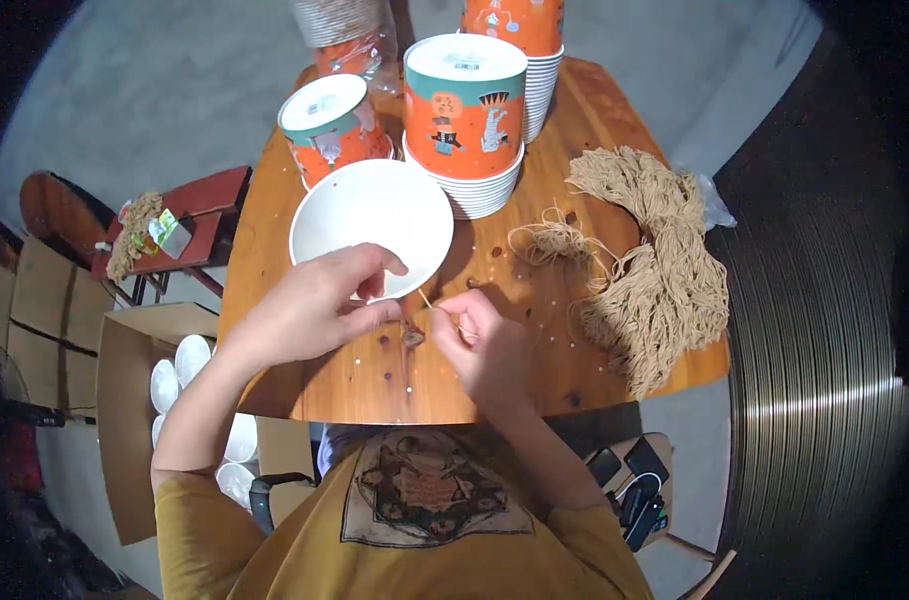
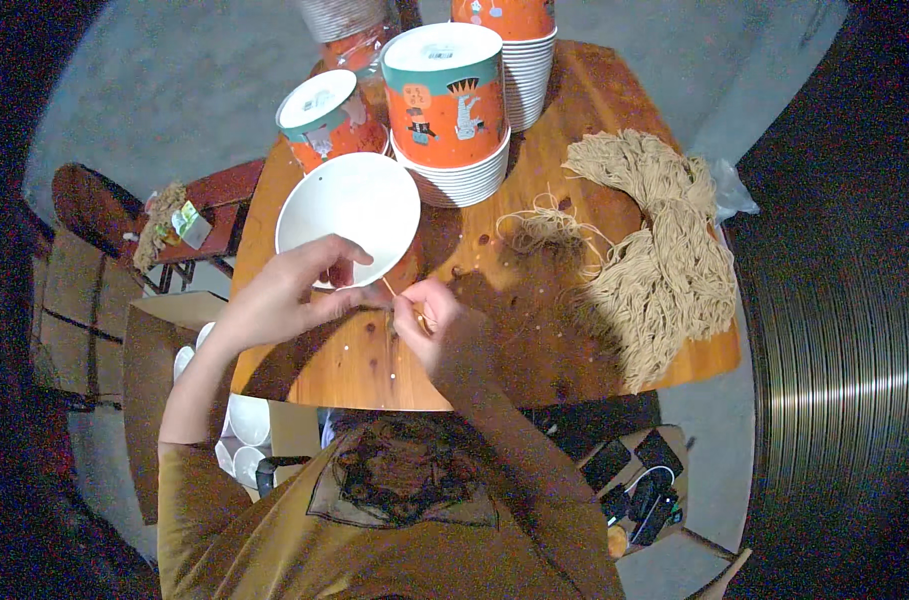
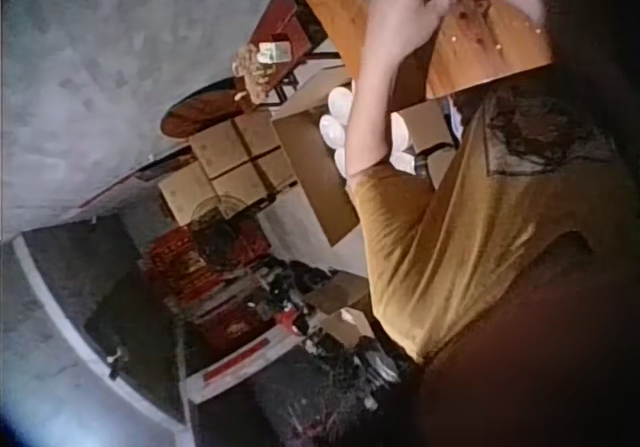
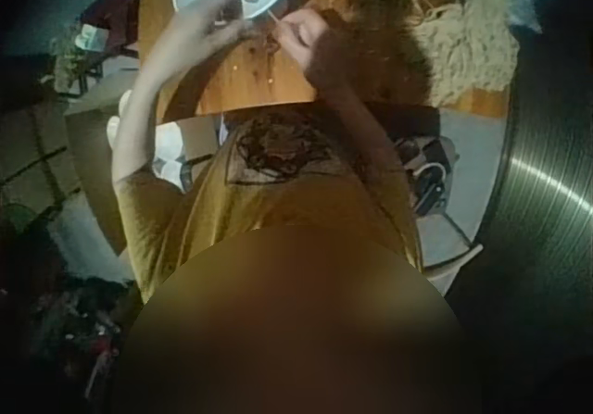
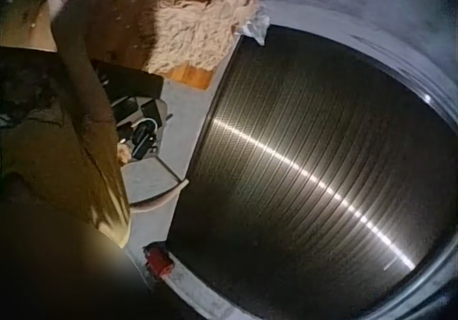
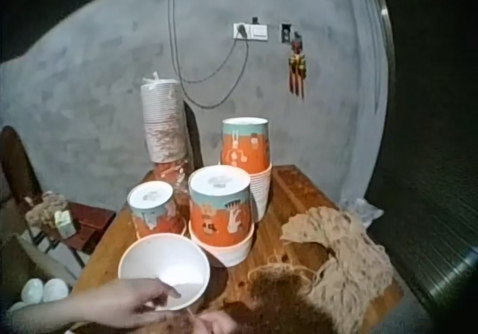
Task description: Tying small lengths of twine into loops for packaging assembly.
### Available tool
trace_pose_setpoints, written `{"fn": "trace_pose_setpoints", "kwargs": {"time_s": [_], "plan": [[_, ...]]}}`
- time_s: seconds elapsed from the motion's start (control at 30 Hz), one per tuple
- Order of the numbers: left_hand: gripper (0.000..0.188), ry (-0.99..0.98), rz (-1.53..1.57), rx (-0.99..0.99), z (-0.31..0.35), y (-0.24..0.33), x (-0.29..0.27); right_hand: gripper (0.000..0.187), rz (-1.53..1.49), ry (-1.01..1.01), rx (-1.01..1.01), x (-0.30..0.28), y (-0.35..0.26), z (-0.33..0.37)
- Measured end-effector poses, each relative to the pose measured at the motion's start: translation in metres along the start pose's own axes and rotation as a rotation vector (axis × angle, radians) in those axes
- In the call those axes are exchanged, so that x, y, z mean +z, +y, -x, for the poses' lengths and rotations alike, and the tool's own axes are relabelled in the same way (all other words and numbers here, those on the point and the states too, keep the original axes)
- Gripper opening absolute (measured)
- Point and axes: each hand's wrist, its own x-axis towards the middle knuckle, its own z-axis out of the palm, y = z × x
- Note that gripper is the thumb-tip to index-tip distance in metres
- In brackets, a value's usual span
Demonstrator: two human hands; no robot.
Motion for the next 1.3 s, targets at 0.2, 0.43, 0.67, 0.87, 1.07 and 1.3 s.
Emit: {"fn": "trace_pose_setpoints", "kwargs": {"time_s": [0.2, 0.43, 0.67, 0.87, 1.07, 1.3], "plan": [[0.028, -0.043, -0.019, -0.054, -0.002, 0.002, 0.004, 0.011, -0.004, -0.01, -0.007, 0.008, 0.013, -0.003], [0.031, -0.077, -0.011, -0.086, -0.003, 0.001, 0.005, 0.01, -0.222, -0.061, 0.016, 0.008, 0.012, -0.007], [0.033, -0.09, 0.011, -0.104, -0.004, 0.003, 0.004, 0.008, -0.235, -0.065, 0.029, 0.007, 0.004, -0.01], [0.03, -0.097, 0.254, -0.09, -0.011, -0.012, 0.004, 0.009, -0.126, -0.041, -0.016, 0.01, 0.006, -0.017], [0.021, -0.237, 0.101, -0.112, -0.03, -0.013, -0.004, 0.008, -0.195, -0.047, -0.043, 0.014, 0.009, -0.022], [0.012, -0.221, 0.052, -0.06, -0.035, -0.018, -0.001, 0.01, -0.234, -0.106, 0.048, 0.011, 0.006, -0.021]]}}
